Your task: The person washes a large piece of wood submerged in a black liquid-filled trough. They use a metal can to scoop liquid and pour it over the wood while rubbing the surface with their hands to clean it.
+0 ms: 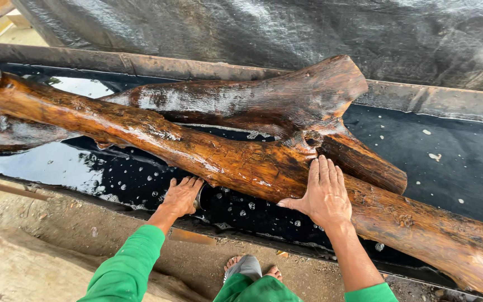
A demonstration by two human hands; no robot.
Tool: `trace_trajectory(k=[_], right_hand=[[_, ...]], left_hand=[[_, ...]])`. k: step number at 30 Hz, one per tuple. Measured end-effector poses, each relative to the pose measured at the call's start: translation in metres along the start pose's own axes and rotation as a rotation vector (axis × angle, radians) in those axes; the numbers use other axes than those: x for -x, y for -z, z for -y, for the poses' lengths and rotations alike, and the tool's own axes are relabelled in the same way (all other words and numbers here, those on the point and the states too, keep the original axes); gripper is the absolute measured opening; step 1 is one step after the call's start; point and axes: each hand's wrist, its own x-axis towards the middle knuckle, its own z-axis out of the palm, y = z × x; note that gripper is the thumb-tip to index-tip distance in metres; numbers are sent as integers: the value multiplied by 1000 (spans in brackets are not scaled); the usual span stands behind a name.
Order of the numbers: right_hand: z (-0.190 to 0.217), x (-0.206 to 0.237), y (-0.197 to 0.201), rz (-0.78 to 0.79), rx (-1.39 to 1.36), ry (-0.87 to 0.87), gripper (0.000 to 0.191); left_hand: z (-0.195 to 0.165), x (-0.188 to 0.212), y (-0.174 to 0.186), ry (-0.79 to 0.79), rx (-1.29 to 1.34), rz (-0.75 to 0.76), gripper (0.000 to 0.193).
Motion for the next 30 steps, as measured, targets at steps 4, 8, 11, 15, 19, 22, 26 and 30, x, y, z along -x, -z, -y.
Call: trace_trajectory(k=[4,8,11,15,19,22,26,30], right_hand=[[-1,0,-2,25,31,-5,144],[-2,0,-3,29,28,-3,145],[-2,0,-3,18,26,1,144],[-1,2,-3,20,15,-2,143],[-1,1,-2,26,14,-6,145],[0,1,-2,28,36,-12,143],[1,1,-2,35,49,-11,144],[1,1,-3,26,56,-9,144]], left_hand=[[-12,-3,-4,-10,65,22,106],[-15,-4,-6,-44,149,7,103],[-8,2,-10,-104,267,-73,102],[4,25,-11,-183,453,-207,100],[7,58,-6,-104,623,-277,101],[4,78,5,-6,678,-317,109],[-2,107,30,68,797,-402,105],[-14,118,66,115,790,-416,104]])
